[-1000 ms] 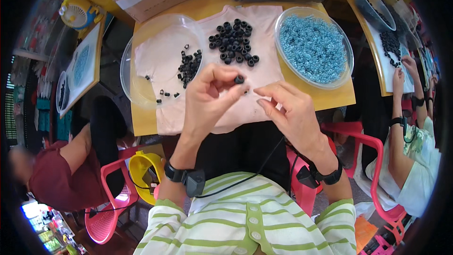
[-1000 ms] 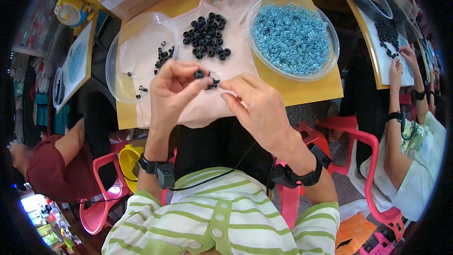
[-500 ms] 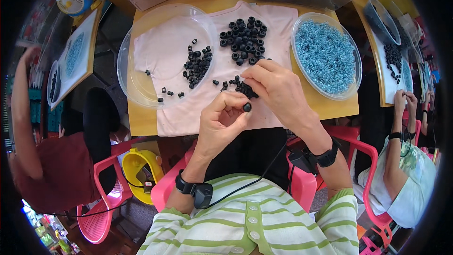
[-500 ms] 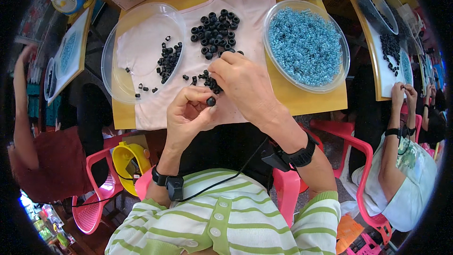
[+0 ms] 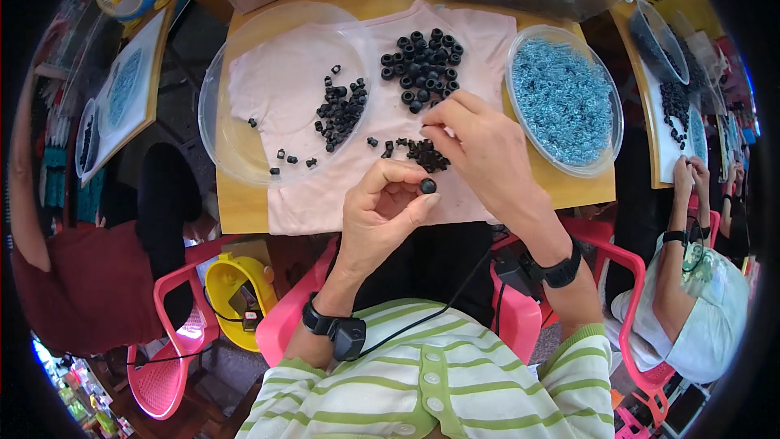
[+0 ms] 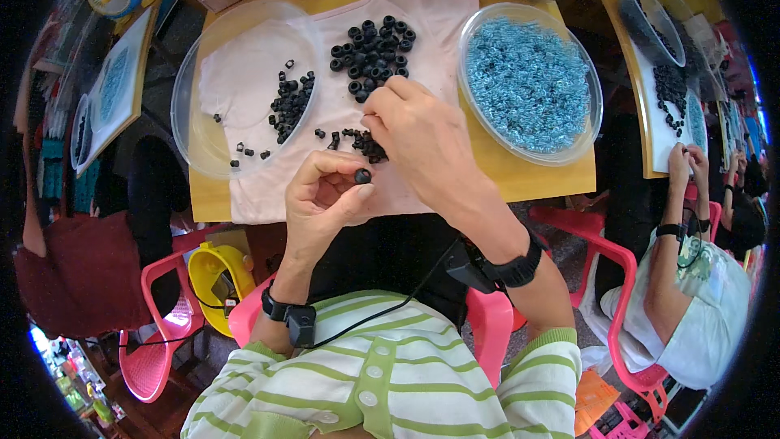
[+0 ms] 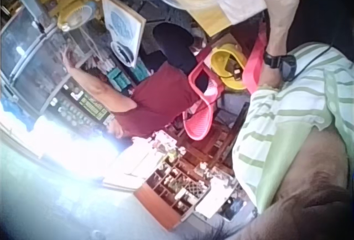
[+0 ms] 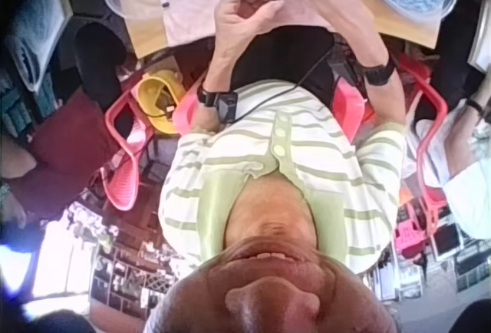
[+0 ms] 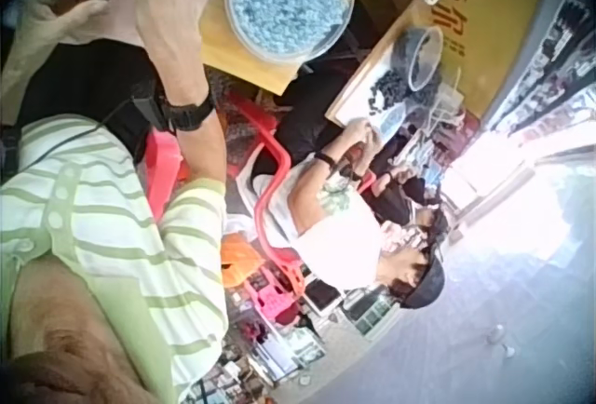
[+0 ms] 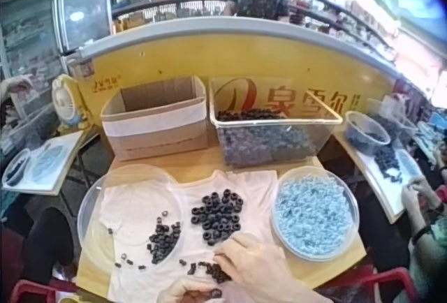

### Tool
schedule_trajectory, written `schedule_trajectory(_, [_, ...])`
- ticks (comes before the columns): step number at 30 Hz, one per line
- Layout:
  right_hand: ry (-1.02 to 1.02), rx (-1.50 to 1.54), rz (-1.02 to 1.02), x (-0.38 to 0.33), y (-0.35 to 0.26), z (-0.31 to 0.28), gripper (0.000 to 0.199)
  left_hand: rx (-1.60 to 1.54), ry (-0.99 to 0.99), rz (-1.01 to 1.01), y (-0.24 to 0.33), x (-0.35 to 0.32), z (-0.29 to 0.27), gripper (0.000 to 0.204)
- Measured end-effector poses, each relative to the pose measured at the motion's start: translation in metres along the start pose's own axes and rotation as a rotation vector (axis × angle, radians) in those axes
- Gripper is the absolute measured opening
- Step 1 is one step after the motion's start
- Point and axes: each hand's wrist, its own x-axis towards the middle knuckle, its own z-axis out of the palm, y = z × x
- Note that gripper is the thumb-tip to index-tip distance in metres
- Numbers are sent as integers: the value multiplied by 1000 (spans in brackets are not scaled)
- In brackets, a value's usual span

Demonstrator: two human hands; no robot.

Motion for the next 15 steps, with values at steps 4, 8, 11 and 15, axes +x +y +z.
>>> schedule_trajectory(4, [89, -176, -27, -24, 9, -8, 7, -45, 5, -15, 1, -2, -2, 22])
schedule_trajectory(8, [82, -272, -62, -43, 19, -8, 8, -32, -8, 14, -1, 0, -3, 24])
schedule_trajectory(11, [212, -172, -37, -43, 15, -30, 9, -9, 16, 5, 0, -1, -2, 24])
schedule_trajectory(15, [311, -285, 84, -42, 42, -68, 9, 13, 36, -43, 4, -2, -1, 23])
